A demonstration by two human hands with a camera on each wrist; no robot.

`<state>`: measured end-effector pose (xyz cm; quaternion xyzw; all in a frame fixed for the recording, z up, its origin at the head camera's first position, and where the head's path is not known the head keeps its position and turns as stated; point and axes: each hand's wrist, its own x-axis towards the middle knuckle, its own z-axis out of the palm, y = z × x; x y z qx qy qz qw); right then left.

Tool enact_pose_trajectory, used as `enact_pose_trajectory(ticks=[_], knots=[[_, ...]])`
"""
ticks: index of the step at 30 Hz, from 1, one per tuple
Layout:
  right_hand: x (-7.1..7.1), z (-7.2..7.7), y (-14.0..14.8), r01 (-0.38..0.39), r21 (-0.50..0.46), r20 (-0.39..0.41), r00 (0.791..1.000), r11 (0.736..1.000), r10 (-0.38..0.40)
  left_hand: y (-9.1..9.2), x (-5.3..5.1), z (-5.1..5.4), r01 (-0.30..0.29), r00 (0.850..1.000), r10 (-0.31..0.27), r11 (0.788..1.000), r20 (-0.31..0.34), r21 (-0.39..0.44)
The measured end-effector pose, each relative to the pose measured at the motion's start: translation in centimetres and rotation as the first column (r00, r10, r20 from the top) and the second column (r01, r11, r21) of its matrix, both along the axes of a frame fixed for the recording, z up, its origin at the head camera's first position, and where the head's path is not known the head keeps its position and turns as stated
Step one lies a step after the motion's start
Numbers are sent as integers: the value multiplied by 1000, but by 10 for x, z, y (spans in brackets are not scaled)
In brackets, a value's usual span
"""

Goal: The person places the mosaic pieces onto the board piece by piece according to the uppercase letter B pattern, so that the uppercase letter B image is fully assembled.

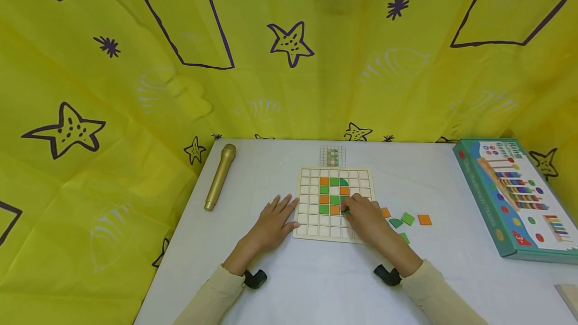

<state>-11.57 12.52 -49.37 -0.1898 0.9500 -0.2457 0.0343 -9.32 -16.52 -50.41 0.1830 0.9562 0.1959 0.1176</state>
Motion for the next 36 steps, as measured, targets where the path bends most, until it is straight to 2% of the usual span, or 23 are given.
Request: enact_pose_trajectory(ticks=[9,16,23,28,31,36], knots=[[1,-2,4,-12,-37,-24,1000,999,12,-1,-2,-3,6,1000,-6,1000,-7,-8],[-1,4,21,12,-10,25,1000,1000,-12,-1,-3,-5,3,1000,-3,1000,-5,-8],[0,21,67,61,8,91,994,998,-61,-1,-2,-5,4,1000,-4,1000,-6,-10],[1,32,107,126,56,171,976,990,-134,-1,-2,-3,6,1000,-6,1000,-10,-6],[0,32,131,143,77,220,963,987,-156,-1,-2,-3,5,1000,-5,1000,-11,-7],[-2,24,160,116,89,249,959,989,-134,-1,-2,-3,7,1000,-7,1000,-8,-10]])
